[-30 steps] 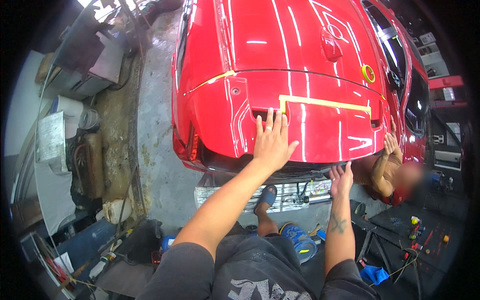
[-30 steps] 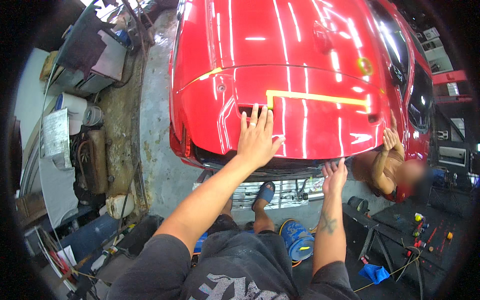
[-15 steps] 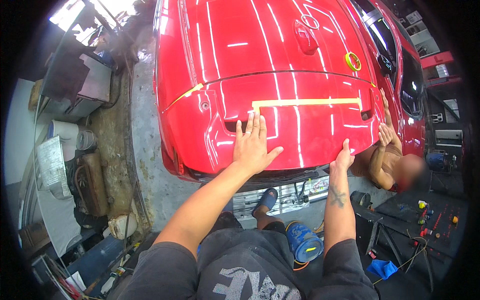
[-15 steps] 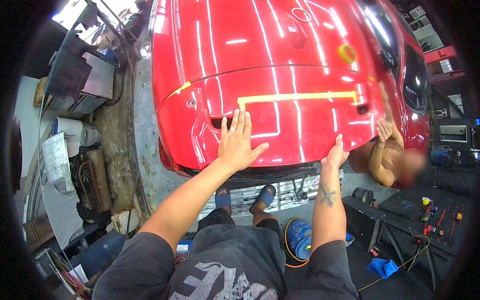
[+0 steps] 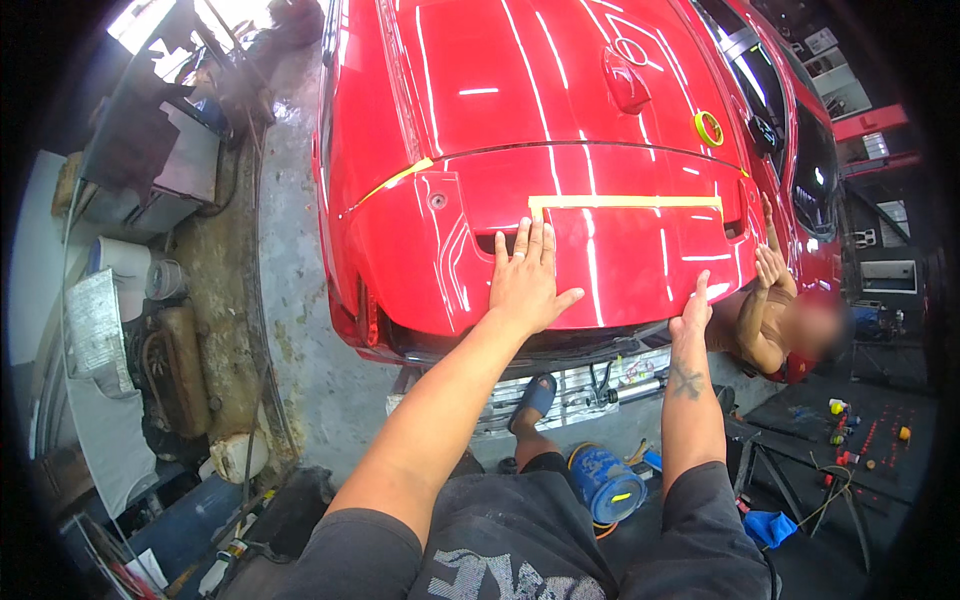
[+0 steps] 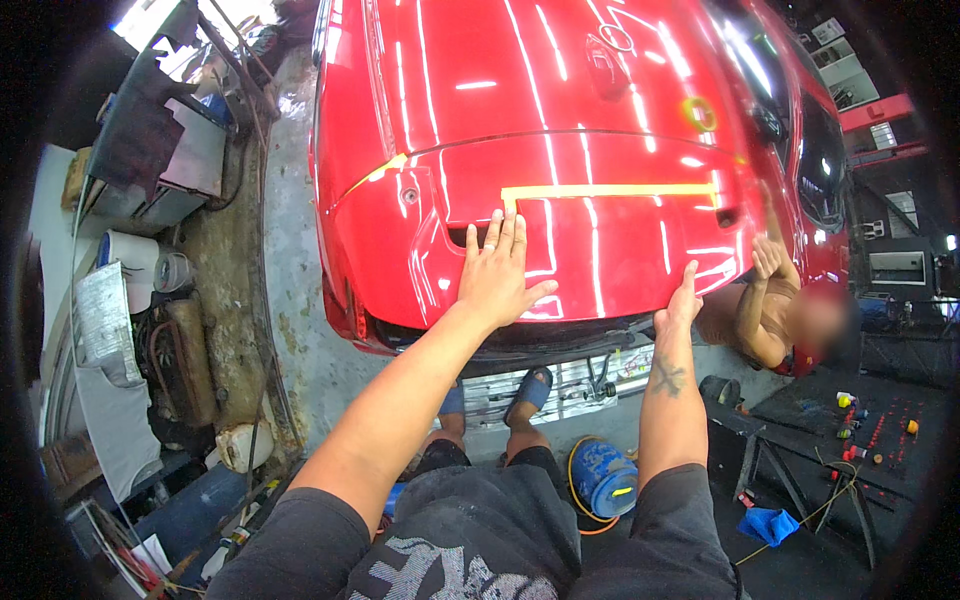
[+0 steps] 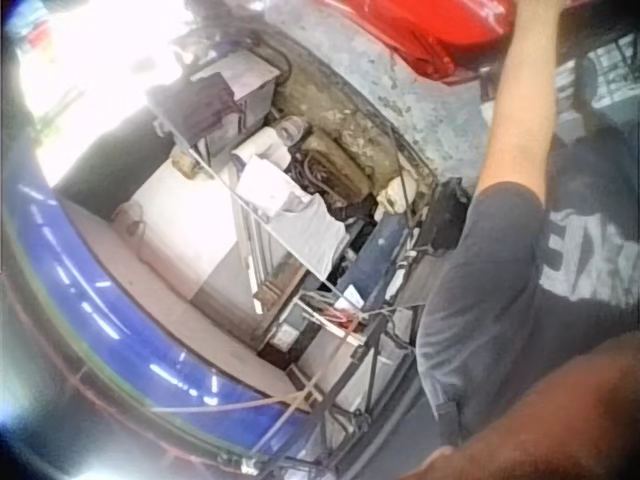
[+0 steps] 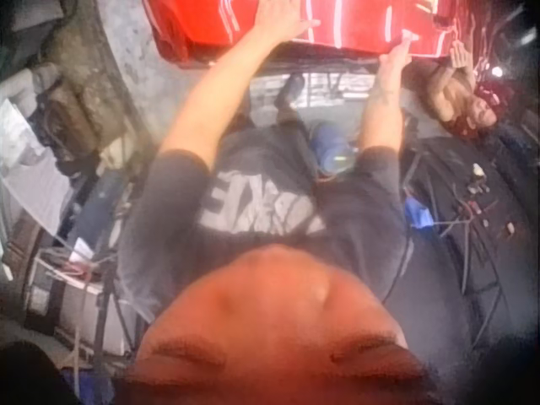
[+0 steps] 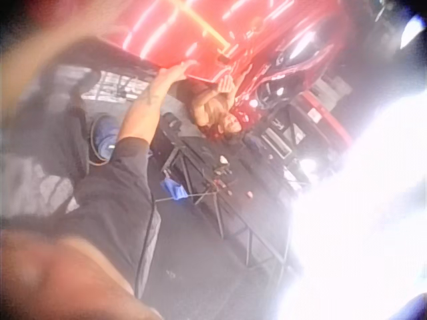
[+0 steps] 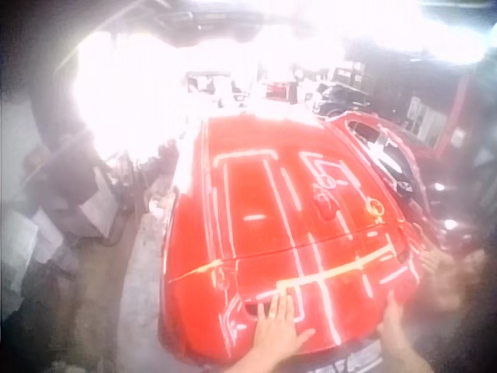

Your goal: The person applies yellow masking tape to the rear trunk lid of a red car. They smooth the tape down and create a cross pattern on the surface.

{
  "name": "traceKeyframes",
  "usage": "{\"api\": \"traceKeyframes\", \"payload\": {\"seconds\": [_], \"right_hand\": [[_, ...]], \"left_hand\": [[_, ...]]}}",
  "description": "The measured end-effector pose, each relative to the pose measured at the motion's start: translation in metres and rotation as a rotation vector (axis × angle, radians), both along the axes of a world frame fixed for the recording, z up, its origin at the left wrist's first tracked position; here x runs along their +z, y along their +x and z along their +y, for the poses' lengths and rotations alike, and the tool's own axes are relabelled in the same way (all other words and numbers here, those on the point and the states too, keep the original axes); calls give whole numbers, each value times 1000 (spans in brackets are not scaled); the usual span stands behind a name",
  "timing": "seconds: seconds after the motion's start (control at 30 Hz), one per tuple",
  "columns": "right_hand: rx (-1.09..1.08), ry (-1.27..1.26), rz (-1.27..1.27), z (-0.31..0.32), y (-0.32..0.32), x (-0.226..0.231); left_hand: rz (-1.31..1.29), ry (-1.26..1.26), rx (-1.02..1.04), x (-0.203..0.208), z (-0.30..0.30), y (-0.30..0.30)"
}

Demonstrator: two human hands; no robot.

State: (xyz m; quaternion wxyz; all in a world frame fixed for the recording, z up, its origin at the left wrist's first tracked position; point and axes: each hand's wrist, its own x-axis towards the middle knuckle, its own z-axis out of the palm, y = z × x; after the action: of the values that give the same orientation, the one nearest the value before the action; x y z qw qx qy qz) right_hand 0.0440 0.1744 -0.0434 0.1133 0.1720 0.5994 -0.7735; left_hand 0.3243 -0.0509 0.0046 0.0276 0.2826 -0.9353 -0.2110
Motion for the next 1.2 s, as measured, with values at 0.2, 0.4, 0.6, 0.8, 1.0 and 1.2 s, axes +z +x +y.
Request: {"api": "traceKeyframes", "payload": {"seconds": [0.2,0.4,0.6,0.8,1.0,1.2], "right_hand": [[-43,222,28,-10,-4,5],[-47,192,44,7,-26,-15],[-48,219,2,-1,-23,-15],[45,226,-35,10,-28,-10],[216,23,-137,7,24,24],[100,148,-119,31,-26,7]], "left_hand": [[2,5,34,-1,-9,10],[-25,-33,-2,1,-3,6],[-32,1,1,1,-7,10],[-110,13,-33,11,-9,4],[-67,27,-49,4,-24,11],[-84,-29,-133,10,-22,4]]}}
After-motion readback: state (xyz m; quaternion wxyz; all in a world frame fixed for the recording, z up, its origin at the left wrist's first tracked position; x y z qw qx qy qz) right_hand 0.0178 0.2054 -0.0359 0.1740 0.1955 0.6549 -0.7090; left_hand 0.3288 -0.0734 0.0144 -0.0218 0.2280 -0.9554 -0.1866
